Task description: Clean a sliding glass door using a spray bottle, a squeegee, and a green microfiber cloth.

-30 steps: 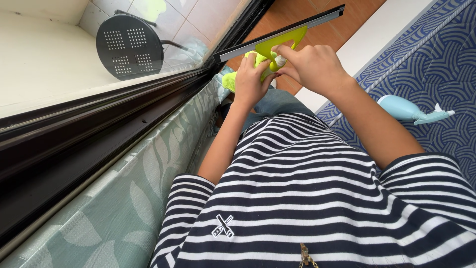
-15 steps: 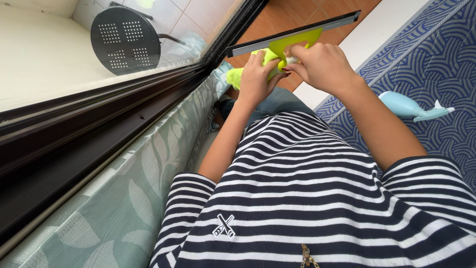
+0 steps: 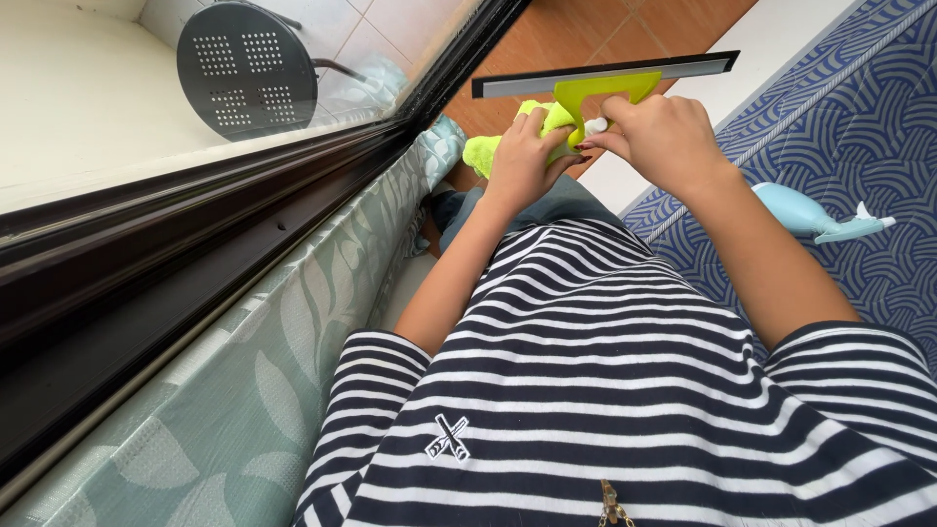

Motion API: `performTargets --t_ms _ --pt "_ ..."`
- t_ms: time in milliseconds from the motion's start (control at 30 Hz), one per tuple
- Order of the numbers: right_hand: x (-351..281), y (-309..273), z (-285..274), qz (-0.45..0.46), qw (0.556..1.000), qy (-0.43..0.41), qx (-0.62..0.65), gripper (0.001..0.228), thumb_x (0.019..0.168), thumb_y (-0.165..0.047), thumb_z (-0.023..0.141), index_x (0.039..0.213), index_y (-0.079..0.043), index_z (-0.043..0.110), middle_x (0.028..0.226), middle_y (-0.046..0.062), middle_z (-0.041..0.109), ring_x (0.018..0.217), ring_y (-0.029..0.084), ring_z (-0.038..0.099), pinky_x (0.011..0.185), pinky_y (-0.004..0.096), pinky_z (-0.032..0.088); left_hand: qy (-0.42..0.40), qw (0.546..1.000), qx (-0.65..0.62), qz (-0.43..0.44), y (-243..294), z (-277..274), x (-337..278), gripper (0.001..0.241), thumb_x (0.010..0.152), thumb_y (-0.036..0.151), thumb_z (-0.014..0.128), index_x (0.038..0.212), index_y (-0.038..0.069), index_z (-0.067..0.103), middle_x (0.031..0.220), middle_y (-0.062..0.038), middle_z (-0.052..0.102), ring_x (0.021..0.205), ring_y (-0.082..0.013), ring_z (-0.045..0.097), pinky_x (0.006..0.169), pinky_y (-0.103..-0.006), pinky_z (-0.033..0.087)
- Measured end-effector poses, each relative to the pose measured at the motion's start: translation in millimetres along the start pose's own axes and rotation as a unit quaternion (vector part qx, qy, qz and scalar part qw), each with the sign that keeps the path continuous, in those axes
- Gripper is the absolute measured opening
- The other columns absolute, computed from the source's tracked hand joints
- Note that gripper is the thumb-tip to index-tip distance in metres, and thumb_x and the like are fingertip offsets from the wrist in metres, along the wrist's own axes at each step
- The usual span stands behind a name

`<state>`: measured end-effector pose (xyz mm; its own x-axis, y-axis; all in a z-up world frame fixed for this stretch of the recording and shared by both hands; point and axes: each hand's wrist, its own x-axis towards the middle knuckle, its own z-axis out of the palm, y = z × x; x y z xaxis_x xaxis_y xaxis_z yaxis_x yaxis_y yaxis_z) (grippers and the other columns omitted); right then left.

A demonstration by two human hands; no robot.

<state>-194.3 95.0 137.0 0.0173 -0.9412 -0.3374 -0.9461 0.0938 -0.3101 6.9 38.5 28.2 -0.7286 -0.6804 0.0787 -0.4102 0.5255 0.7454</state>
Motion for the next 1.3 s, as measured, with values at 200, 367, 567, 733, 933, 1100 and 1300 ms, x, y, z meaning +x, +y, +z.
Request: performTargets --t_ms 200,367,567,733,933,1100,1300 --pt "-5 -4 -5 -0.039 0.997 0.046 0.044 0.043 0.095 -0.043 0.074 0.122 -0.01 0.072 0.071 0.006 0.069 0.06 0.03 0.067 0.055 0.043 0.052 -0.025 0.999 -0.029 0.022 1 -5 0 0.039 0.08 0.034 0.084 0.111 0.013 0.074 0.112 -0.013 0.058 0.103 -0.0337 0.059 0.087 -0.0439 0.052" --pt "-6 -2 -10 0.045 0.988 -0.02 0.147 0.034 0.095 -0.044 0.075 0.102 -0.011 0.073 0.058 0.005 0.066 0.055 0.025 0.066 0.056 0.041 0.051 -0.063 0.997 -0.025 0.029 6 -11 6 0.039 0.08 0.034 0.085 0.11 0.011 0.075 0.111 -0.015 0.058 0.101 -0.0342 0.059 0.086 -0.0447 0.051" --pt "-23 1 50 0.049 0.971 0.104 0.212 0.031 0.094 -0.036 0.082 0.096 -0.007 0.073 0.064 0.007 0.067 0.053 0.023 0.064 0.051 0.035 0.048 -0.031 0.999 -0.011 0.036 8 -2 -8 0.037 0.074 0.03 0.085 0.104 0.011 0.075 0.119 -0.015 0.06 0.102 -0.033 0.059 0.086 -0.0428 0.053" --pt "-29 -10 62 0.117 0.962 0.095 0.227 0.035 0.096 -0.034 0.083 0.084 -0.005 0.067 0.058 0.008 0.063 0.047 0.022 0.061 0.046 0.034 0.043 -0.057 0.998 -0.003 0.004 9 10 -18 0.037 0.075 0.029 0.086 0.104 0.009 0.076 0.115 -0.015 0.061 0.099 -0.0332 0.059 0.081 -0.0433 0.053" --pt "-31 -14 76 0.134 0.949 0.12 0.258 0.028 0.097 -0.031 0.08 0.088 -0.007 0.068 0.054 0.005 0.061 0.043 0.021 0.06 0.043 0.033 0.041 -0.057 0.998 0.011 -0.014 11 19 -21 0.034 0.075 0.031 0.086 0.097 0.007 0.076 0.109 -0.015 0.061 0.095 -0.0338 0.059 0.08 -0.0444 0.052" --pt "-34 -13 92 0.134 0.948 0.156 0.244 0.034 0.097 -0.032 0.082 0.083 -0.006 0.066 0.056 0.005 0.062 0.046 0.022 0.061 0.043 0.035 0.042 -0.076 0.996 0.019 -0.03 9 26 -25 0.033 0.073 0.03 0.085 0.094 0.006 0.076 0.104 -0.014 0.061 0.093 -0.0338 0.06 0.078 -0.0443 0.052" --pt "-35 -15 110 0.169 0.935 0.145 0.277 0.029 0.1 -0.03 0.078 0.088 -0.006 0.065 0.054 0.005 0.061 0.046 0.022 0.062 0.044 0.034 0.043 -0.089 0.995 0.027 -0.041 10 33 -31 0.032 0.075 0.03 0.085 0.093 0.005 0.075 0.105 -0.014 0.062 0.091 -0.0334 0.059 0.075 -0.0451 0.051"
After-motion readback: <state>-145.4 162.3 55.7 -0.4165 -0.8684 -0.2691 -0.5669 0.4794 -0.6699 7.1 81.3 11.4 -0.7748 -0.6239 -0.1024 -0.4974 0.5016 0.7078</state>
